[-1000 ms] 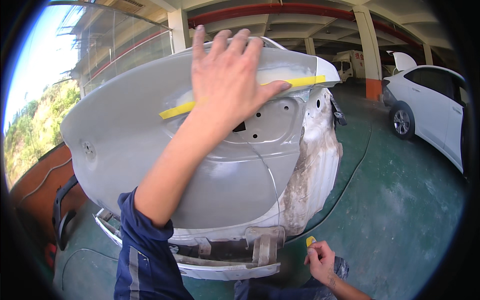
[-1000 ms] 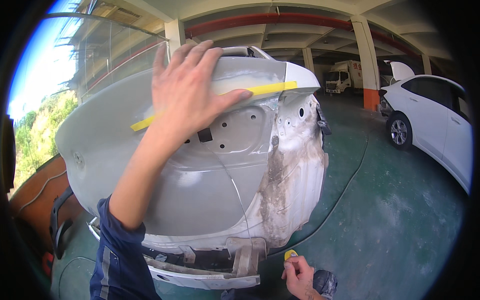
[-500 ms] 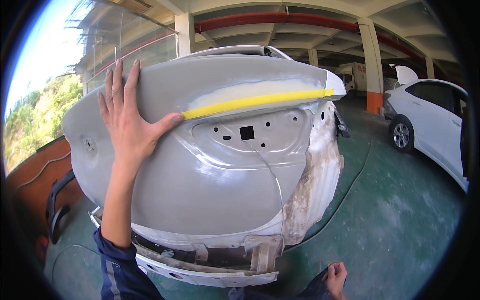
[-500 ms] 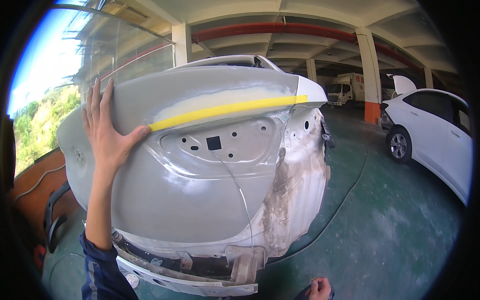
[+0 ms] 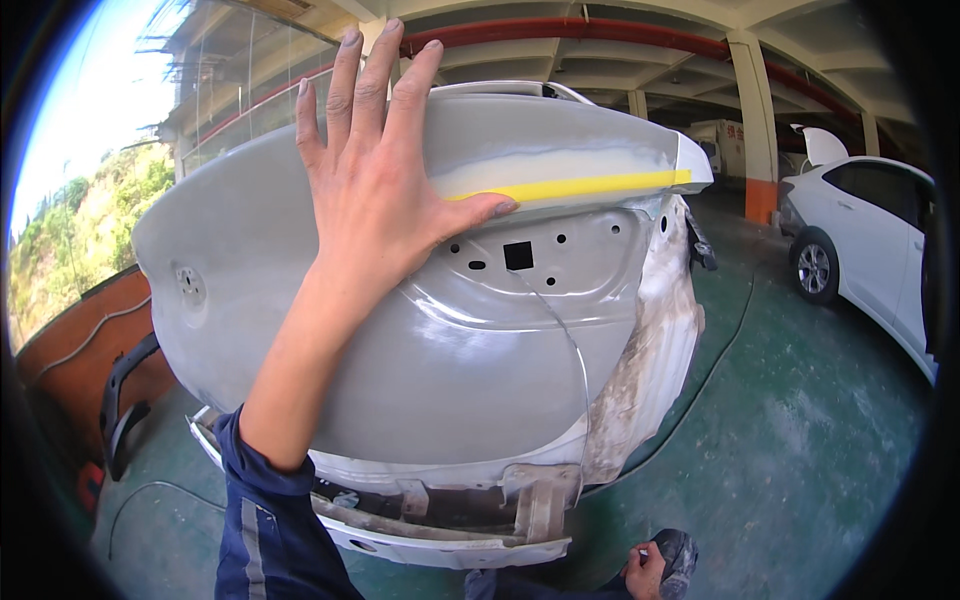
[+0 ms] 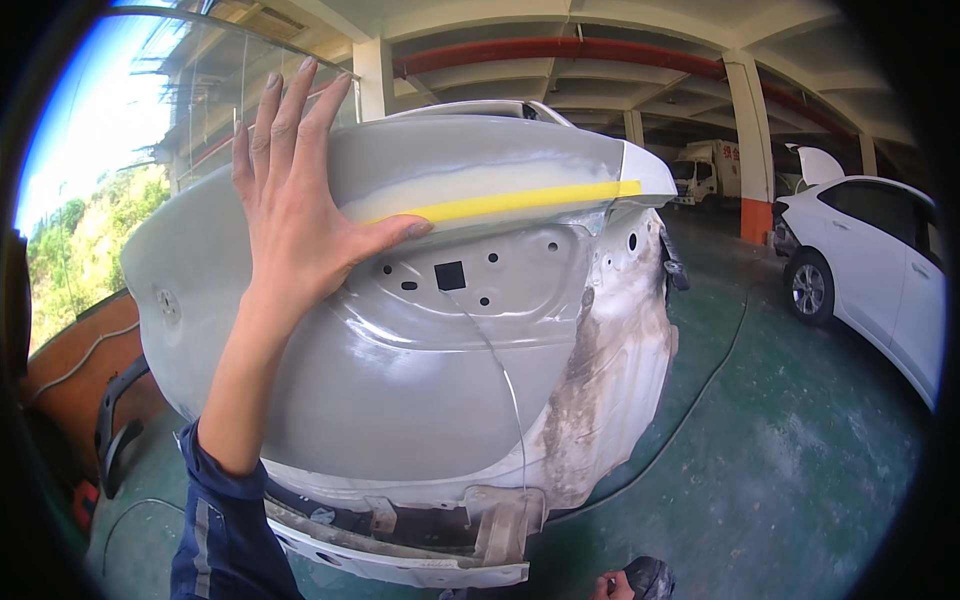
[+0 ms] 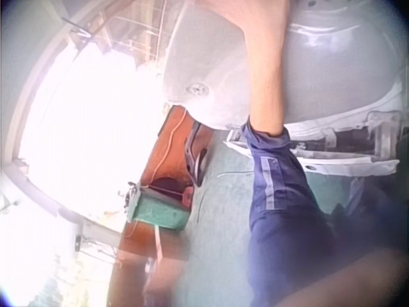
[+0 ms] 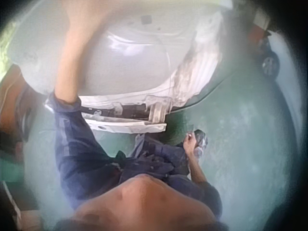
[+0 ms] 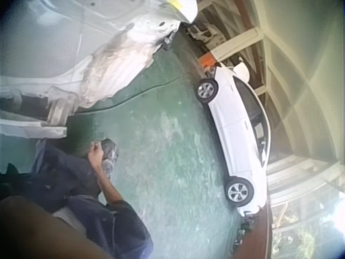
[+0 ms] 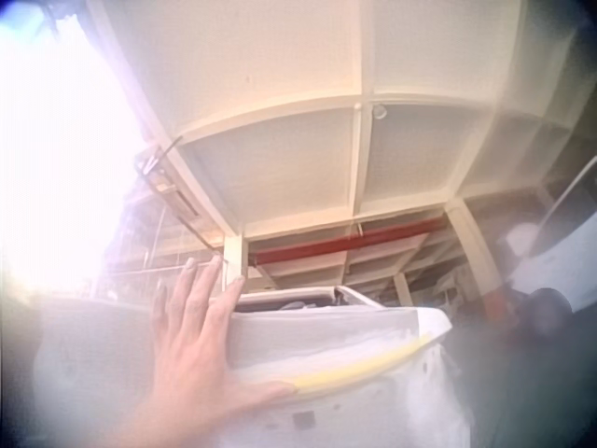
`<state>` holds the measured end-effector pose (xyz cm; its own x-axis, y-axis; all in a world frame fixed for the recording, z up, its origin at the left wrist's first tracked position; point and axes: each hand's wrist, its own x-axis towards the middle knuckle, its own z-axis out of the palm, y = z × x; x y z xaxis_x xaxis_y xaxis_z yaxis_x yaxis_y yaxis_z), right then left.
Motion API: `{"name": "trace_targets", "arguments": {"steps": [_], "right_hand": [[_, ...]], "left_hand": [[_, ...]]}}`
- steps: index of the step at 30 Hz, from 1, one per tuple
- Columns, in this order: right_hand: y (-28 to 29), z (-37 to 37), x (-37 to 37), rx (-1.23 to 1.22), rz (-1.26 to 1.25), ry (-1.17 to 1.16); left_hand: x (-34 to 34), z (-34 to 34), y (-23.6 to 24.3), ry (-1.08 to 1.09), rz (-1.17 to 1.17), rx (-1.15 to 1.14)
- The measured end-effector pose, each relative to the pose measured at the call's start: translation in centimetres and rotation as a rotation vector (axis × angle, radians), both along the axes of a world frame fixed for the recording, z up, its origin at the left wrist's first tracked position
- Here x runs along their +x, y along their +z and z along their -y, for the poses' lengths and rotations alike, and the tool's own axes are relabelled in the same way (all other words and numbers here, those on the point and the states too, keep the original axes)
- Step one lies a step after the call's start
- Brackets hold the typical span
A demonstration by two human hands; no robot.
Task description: The person applies masking tape to the car's trunk lid and then uses a putty knife to spread body filler onto the rear quarter panel. The person mixes filler on the knife and applies it to the damaged area.
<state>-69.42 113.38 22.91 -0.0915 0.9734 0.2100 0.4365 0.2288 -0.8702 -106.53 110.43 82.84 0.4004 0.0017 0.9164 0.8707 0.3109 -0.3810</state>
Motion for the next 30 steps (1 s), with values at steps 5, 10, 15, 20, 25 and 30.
{"name": "trace_targets", "arguments": {"steps": [5, 10, 15, 20, 25, 30], "right_hand": [[1.5, 1.0, -0.6, 0.014, -0.014, 0.025], [1.3, 1.7, -0.6, 0.074, 0.040, 0.038], [1.1, 1.7, -0.6, 0.177, 0.086, 0.043], [2.4, 1.9, -1.2, 0.154, 0.097, 0.080], [2.5, 1.7, -0.5, 0.174, 0.136, 0.084], [1.2, 1.8, -0.4, 0.242, 0.153, 0.100]], "left_hand": [[-4.4, 3.0, -2.0, 0.070, 0.093, 0.003], [-8.2, 5.0, -3.6, -0.014, 0.230, 0.037], [-5.5, 3.1, -2.5, -0.047, 0.223, 0.043], [-2.5, 1.4, -1.7, -0.046, 0.152, 0.027], [-4.4, 3.0, -2.6, 0.022, 0.158, 0.056], [-7.8, 5.1, -4.4, -0.020, 0.277, 0.075]]}}
